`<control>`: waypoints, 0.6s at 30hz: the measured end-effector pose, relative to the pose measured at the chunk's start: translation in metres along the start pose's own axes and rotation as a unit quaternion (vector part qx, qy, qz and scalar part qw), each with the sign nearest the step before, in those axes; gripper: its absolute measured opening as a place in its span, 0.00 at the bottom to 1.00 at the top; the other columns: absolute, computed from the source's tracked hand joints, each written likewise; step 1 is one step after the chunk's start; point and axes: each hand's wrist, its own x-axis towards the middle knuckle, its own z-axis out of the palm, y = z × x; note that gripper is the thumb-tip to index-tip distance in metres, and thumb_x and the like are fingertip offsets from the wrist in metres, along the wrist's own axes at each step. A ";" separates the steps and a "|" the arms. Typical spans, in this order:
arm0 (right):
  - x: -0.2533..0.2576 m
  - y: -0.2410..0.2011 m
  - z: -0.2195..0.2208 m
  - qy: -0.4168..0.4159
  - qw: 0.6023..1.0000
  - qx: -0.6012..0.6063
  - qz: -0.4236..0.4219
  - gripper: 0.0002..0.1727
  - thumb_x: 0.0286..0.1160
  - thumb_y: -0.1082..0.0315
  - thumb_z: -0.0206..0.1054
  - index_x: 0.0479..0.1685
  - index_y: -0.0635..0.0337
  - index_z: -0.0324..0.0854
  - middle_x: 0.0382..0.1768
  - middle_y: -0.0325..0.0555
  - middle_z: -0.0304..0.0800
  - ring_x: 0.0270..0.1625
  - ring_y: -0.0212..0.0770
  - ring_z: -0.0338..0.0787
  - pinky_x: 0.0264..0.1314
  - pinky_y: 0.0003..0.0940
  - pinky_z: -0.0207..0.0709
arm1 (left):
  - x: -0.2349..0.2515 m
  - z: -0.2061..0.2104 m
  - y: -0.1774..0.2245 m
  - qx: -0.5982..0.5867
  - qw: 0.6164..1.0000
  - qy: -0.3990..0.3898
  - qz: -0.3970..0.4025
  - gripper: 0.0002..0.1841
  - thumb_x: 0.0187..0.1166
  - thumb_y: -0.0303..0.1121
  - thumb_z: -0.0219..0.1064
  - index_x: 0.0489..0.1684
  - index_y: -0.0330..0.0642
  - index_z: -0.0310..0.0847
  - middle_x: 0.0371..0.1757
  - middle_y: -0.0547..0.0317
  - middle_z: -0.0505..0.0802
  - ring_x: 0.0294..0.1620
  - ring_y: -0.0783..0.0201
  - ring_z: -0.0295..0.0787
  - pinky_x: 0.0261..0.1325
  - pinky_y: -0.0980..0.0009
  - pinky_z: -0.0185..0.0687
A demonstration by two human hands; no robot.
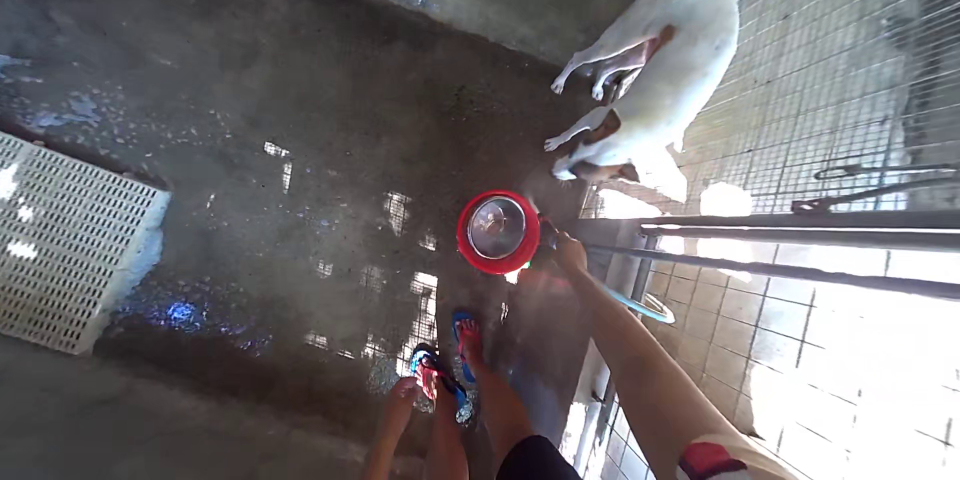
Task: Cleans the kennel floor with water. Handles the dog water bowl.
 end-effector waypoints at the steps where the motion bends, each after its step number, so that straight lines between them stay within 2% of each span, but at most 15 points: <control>1: 0.004 0.001 -0.009 0.005 1.000 -0.008 0.013 0.30 0.78 0.65 0.65 0.82 0.55 0.71 0.72 0.62 0.83 0.74 0.62 0.83 0.71 0.64 0.77 | 0.002 -0.001 0.000 0.004 1.000 0.002 0.004 0.19 0.91 0.31 0.59 0.74 0.32 0.78 0.70 0.34 0.88 0.70 0.42 0.86 0.74 0.45 0.78; 4: 0.016 0.005 -0.027 -0.010 0.999 -0.046 0.028 0.29 0.80 0.62 0.66 0.80 0.59 0.73 0.73 0.62 0.82 0.76 0.62 0.82 0.72 0.66 0.75 | 0.010 -0.004 -0.007 0.014 1.000 0.000 0.007 0.19 0.91 0.32 0.59 0.74 0.32 0.79 0.70 0.34 0.87 0.69 0.43 0.86 0.73 0.46 0.78; 8: 0.026 0.032 -0.026 -0.018 0.995 -0.098 0.015 0.23 0.81 0.66 0.63 0.74 0.59 0.79 0.73 0.62 0.83 0.76 0.63 0.81 0.72 0.67 0.75 | 0.010 -0.005 -0.022 0.066 0.998 -0.014 -0.014 0.19 0.91 0.32 0.59 0.75 0.33 0.79 0.71 0.35 0.87 0.70 0.42 0.86 0.74 0.46 0.78; 11: 0.028 0.056 -0.035 0.000 0.993 -0.115 0.021 0.25 0.80 0.67 0.63 0.77 0.60 0.76 0.74 0.64 0.81 0.76 0.66 0.80 0.71 0.69 0.74 | 0.004 -0.007 -0.030 0.097 0.994 -0.028 -0.034 0.20 0.92 0.35 0.58 0.77 0.35 0.78 0.74 0.36 0.86 0.74 0.42 0.84 0.79 0.46 0.74; 16: 0.018 0.085 -0.051 0.002 0.991 -0.131 0.030 0.24 0.84 0.71 0.58 0.79 0.65 0.73 0.75 0.68 0.78 0.76 0.67 0.81 0.71 0.68 0.75 | 0.000 -0.014 -0.041 0.094 0.995 -0.018 -0.031 0.19 0.91 0.33 0.59 0.75 0.34 0.79 0.70 0.34 0.88 0.71 0.41 0.86 0.75 0.44 0.76; 18: 0.012 0.088 -0.048 0.007 0.988 -0.154 0.024 0.25 0.87 0.70 0.53 0.83 0.65 0.70 0.73 0.69 0.80 0.73 0.69 0.82 0.69 0.68 0.76 | 0.000 -0.015 -0.042 0.086 0.996 -0.009 -0.033 0.19 0.91 0.33 0.59 0.75 0.34 0.79 0.70 0.34 0.87 0.70 0.41 0.85 0.75 0.44 0.76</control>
